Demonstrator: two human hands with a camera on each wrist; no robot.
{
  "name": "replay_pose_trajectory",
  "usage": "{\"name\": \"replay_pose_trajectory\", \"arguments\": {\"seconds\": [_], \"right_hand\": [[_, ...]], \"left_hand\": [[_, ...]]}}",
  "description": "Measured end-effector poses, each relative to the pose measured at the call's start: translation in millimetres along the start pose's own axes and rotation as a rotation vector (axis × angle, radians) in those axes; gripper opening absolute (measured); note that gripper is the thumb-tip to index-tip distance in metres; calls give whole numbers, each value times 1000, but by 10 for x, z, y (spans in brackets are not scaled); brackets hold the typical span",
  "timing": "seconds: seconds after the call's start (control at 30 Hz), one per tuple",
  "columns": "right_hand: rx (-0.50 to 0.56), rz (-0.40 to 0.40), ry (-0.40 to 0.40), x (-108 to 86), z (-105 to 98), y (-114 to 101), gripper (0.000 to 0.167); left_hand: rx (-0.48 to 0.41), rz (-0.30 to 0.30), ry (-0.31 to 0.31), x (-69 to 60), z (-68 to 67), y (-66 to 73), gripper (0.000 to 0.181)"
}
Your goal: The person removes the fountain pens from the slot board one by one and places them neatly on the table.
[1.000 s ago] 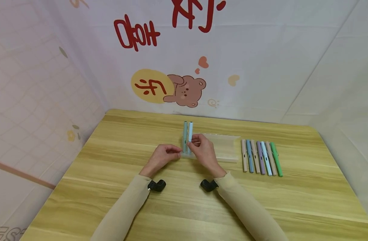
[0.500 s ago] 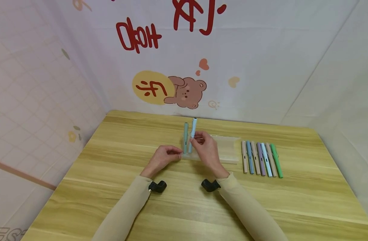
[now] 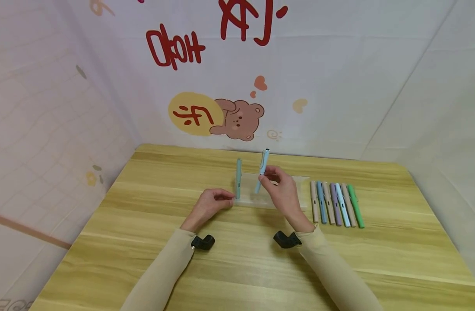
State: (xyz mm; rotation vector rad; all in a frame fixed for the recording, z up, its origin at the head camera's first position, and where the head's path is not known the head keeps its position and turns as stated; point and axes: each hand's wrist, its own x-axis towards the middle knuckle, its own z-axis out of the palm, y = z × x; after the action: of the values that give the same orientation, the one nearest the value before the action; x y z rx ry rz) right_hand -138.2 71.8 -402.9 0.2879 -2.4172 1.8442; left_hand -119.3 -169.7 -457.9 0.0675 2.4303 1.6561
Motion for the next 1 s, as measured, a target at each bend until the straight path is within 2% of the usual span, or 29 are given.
{"name": "replay_pose_trajectory", "arguments": {"seconds": [0.17,0.37,0.5,0.67,1.0], "right_hand": [[-6,6,-8,-7,-174,22,29],[-21,-27,-9,-32,-304,58,30],[-41,-15,-21,-62,-359,44,31],[-62,6,-28,-109,-440,31,33],[-51,33,-75,-194,-691,86,36]], "left_hand": [[12,-11,6,6,-3,4,20],[10,-1,2,28,4,2,21],[10,11,5,33,7,-20,22],[7,-1,6,13,6,-22,21],[9,5,4,26,7,-30,18]]}}
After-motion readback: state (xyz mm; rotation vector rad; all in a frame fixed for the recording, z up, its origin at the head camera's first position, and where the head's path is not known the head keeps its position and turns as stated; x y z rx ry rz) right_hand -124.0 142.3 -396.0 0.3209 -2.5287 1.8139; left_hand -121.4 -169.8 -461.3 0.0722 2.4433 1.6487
